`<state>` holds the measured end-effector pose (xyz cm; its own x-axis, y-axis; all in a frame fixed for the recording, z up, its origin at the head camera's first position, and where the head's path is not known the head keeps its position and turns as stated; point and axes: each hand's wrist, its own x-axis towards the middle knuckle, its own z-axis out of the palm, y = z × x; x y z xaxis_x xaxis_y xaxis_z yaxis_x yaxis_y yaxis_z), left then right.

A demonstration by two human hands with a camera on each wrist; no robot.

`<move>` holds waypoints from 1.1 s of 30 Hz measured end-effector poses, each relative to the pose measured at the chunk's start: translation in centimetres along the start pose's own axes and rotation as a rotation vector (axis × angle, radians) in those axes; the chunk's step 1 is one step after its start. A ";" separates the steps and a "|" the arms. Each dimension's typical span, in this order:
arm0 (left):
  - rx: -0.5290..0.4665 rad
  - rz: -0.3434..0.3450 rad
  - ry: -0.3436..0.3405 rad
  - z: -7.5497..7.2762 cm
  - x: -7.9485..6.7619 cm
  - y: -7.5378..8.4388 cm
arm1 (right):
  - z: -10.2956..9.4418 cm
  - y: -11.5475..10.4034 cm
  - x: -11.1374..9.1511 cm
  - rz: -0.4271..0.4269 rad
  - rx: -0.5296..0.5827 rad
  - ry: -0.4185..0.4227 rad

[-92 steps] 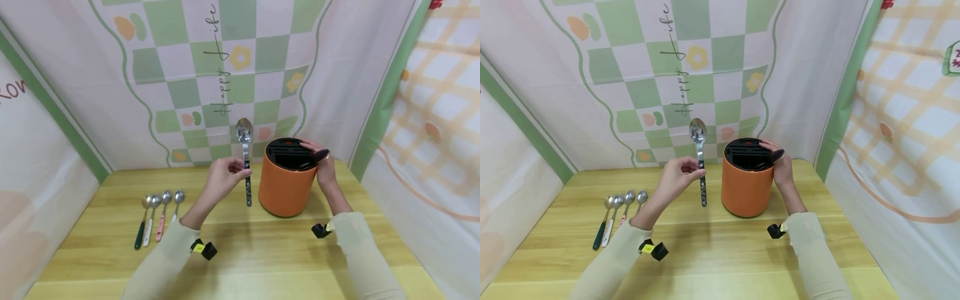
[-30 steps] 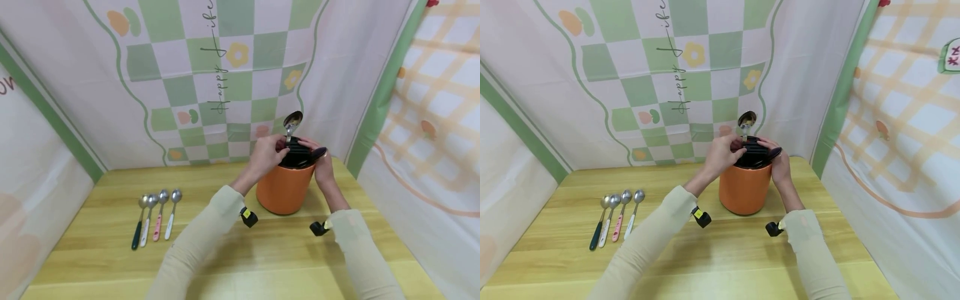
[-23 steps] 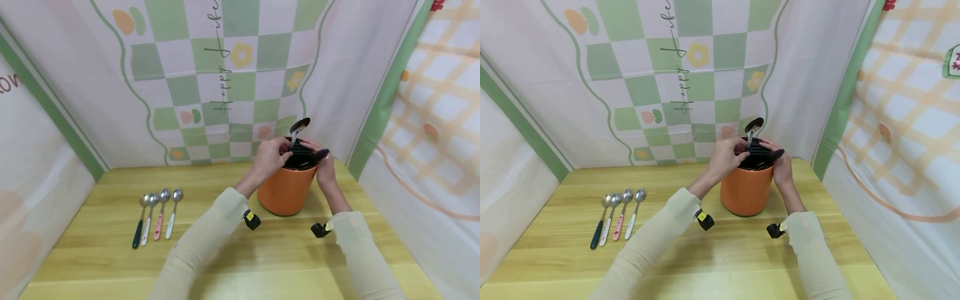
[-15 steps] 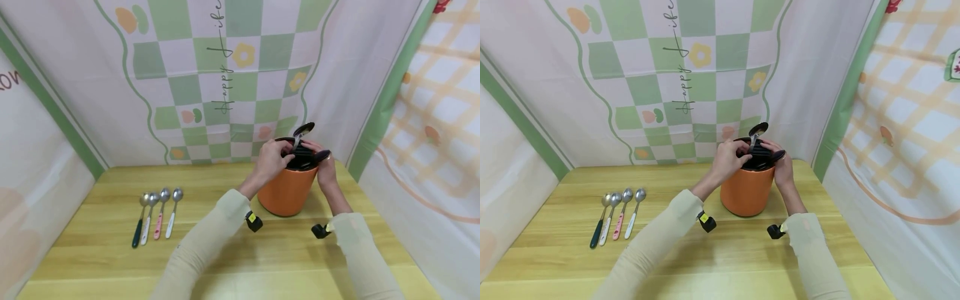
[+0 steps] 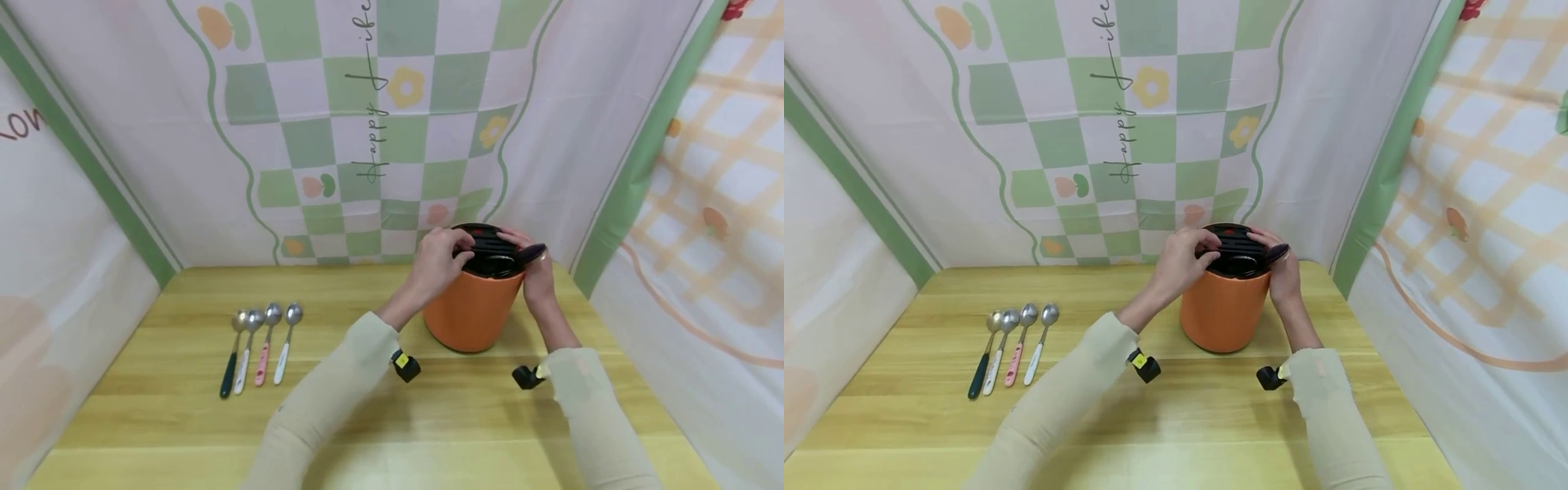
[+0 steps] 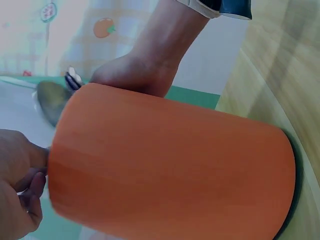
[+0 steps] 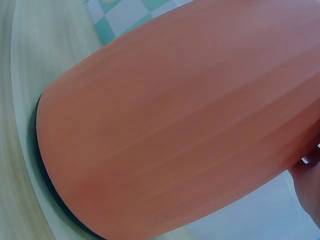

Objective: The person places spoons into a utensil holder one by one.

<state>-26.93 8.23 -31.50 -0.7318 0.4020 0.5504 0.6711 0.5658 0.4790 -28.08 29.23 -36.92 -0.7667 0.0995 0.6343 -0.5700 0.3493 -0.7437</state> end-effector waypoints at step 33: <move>-0.057 -0.289 0.043 -7.2 -12.2 -6.3 | 0.3 -3.2 -0.4 0.048 0.078 -0.009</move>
<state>-21.35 -5.45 -36.29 -0.8887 0.1981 0.4134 0.4418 0.6107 0.6572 -26.02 27.81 -34.89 -0.7961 0.1060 0.5959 -0.5534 0.2711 -0.7876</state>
